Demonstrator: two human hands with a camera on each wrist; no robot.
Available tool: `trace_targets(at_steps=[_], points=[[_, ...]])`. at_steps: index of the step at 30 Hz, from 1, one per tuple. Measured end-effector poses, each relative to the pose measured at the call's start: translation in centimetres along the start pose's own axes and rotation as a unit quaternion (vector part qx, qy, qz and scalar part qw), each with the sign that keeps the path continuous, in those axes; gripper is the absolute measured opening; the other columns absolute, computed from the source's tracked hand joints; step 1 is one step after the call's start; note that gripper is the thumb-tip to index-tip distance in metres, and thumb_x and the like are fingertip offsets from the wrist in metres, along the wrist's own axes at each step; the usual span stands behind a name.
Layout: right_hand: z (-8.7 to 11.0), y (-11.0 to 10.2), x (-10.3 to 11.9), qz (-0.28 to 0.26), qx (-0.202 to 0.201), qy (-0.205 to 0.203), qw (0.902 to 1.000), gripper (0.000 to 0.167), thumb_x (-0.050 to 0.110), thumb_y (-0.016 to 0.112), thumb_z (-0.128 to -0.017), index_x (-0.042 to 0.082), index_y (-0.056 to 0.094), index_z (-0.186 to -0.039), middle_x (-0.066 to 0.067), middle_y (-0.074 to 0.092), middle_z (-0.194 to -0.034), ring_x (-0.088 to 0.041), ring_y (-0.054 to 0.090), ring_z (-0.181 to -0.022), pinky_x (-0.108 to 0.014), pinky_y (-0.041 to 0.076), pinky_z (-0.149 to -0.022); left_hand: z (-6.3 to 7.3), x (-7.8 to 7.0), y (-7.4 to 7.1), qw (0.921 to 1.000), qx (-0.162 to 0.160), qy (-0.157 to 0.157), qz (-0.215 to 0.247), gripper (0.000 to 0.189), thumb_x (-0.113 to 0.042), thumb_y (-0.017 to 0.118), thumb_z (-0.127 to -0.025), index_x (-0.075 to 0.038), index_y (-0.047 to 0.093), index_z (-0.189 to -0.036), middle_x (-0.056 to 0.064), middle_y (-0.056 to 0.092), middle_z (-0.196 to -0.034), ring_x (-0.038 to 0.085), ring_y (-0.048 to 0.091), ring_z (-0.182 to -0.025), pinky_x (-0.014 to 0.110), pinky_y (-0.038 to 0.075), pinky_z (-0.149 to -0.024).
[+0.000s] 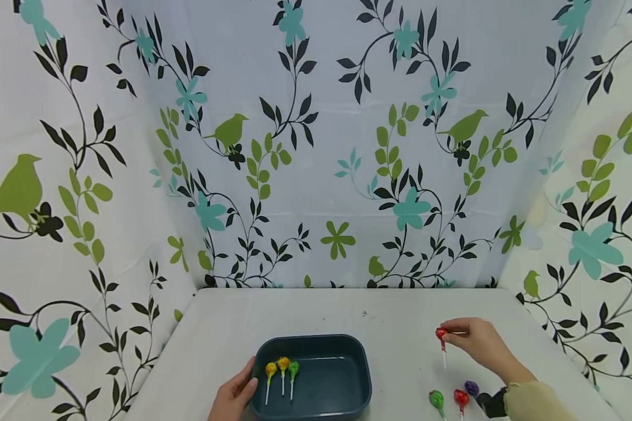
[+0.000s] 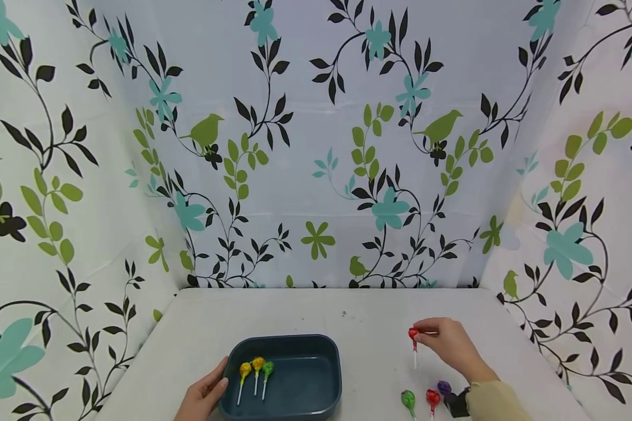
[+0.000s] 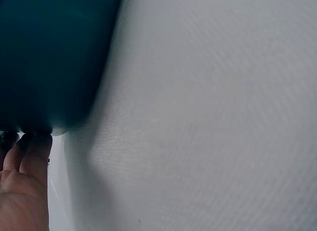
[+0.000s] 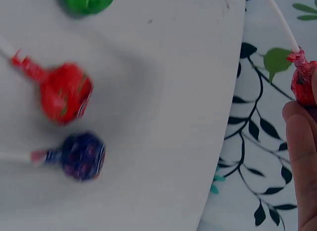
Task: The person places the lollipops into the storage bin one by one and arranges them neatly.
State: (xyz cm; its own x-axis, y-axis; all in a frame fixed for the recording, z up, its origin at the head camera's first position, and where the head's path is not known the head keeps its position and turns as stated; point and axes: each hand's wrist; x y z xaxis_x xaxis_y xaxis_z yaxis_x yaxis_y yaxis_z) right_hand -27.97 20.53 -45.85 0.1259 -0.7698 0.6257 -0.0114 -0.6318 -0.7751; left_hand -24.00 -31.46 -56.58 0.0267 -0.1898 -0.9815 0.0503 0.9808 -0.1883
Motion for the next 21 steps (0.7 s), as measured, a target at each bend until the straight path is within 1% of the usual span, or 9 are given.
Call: trace_targets(at_steps=[4, 8, 11, 14, 18, 21], points=[[-1.8, 3.1, 2.9, -0.027, 0.009, -0.029, 0.9992, 0.025, 0.014, 0.077, -0.09, 0.001, 0.077, -0.112, -0.011, 0.077, -0.108, -0.027, 0.076, -0.097, -0.042, 0.066, -0.082, 0.0, -0.3, -0.1, 0.9999, -0.009, 0.006, -0.012, 0.055, -0.018, 0.056, -0.106, 0.009, 0.039, -0.151, 0.029, 0.035, -0.158, 0.049, 0.038, -0.145, 0.045, 0.055, -0.104], [-3.3, 6.2, 6.1, -0.054, 0.028, -0.06, 0.9963, 0.022, 0.012, 0.077, -0.09, 0.002, 0.077, -0.11, -0.009, 0.077, -0.106, -0.024, 0.076, -0.096, -0.038, 0.066, -0.081, -0.1, -0.5, -0.1, 0.9998, -0.003, 0.007, -0.017, 0.056, -0.019, 0.056, -0.106, 0.009, 0.039, -0.151, 0.029, 0.034, -0.158, 0.05, 0.036, -0.145, 0.047, 0.054, -0.105], [-4.2, 8.4, 8.5, -0.072, 0.05, -0.081, 0.9928, 0.02, 0.01, 0.077, -0.09, 0.003, 0.078, -0.109, -0.008, 0.078, -0.105, -0.022, 0.076, -0.094, -0.035, 0.066, -0.08, -0.2, -0.5, -0.2, 0.9997, 0.009, 0.002, -0.023, 0.058, -0.023, 0.055, -0.107, 0.009, 0.037, -0.152, 0.029, 0.033, -0.159, 0.05, 0.034, -0.146, 0.049, 0.053, -0.106], [-5.0, 10.4, 10.8, -0.079, 0.075, -0.108, 0.9882, 0.019, 0.01, 0.076, -0.091, 0.004, 0.078, -0.109, -0.009, 0.078, -0.105, -0.022, 0.076, -0.094, -0.036, 0.066, -0.081, -0.3, -0.4, -0.3, 0.9996, 0.014, -0.003, -0.025, 0.059, -0.025, 0.055, -0.107, 0.008, 0.036, -0.153, 0.029, 0.032, -0.16, 0.051, 0.033, -0.147, 0.05, 0.053, -0.106], [-5.9, 12.8, 13.4, -0.075, 0.103, -0.149, 0.9807, 0.019, 0.012, 0.075, -0.093, 0.004, 0.078, -0.11, -0.01, 0.078, -0.106, -0.024, 0.076, -0.095, -0.04, 0.066, -0.083, -0.2, -0.4, -0.3, 0.9997, 0.011, -0.004, -0.02, 0.058, -0.023, 0.054, -0.107, 0.007, 0.036, -0.153, 0.029, 0.032, -0.159, 0.05, 0.033, -0.147, 0.05, 0.052, -0.107], [-6.3, 14.4, 14.9, -0.076, 0.122, -0.162, 0.9763, 0.019, 0.013, 0.075, -0.093, 0.005, 0.078, -0.11, -0.009, 0.078, -0.106, -0.024, 0.076, -0.096, -0.042, 0.065, -0.085, 0.0, -0.4, -0.3, 0.9998, 0.01, -0.001, -0.015, 0.057, -0.022, 0.054, -0.108, 0.007, 0.036, -0.153, 0.029, 0.033, -0.159, 0.05, 0.033, -0.147, 0.048, 0.052, -0.108]])
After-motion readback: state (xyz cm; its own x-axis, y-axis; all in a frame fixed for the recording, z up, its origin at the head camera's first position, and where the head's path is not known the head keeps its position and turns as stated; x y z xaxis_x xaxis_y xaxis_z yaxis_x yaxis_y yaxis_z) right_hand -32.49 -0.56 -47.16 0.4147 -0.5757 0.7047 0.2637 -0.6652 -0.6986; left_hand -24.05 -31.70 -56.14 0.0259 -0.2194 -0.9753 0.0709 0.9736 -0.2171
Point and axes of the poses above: each hand's wrist, its own z-axis away from the middle knuckle, its own y-axis out of the palm, x = y × z
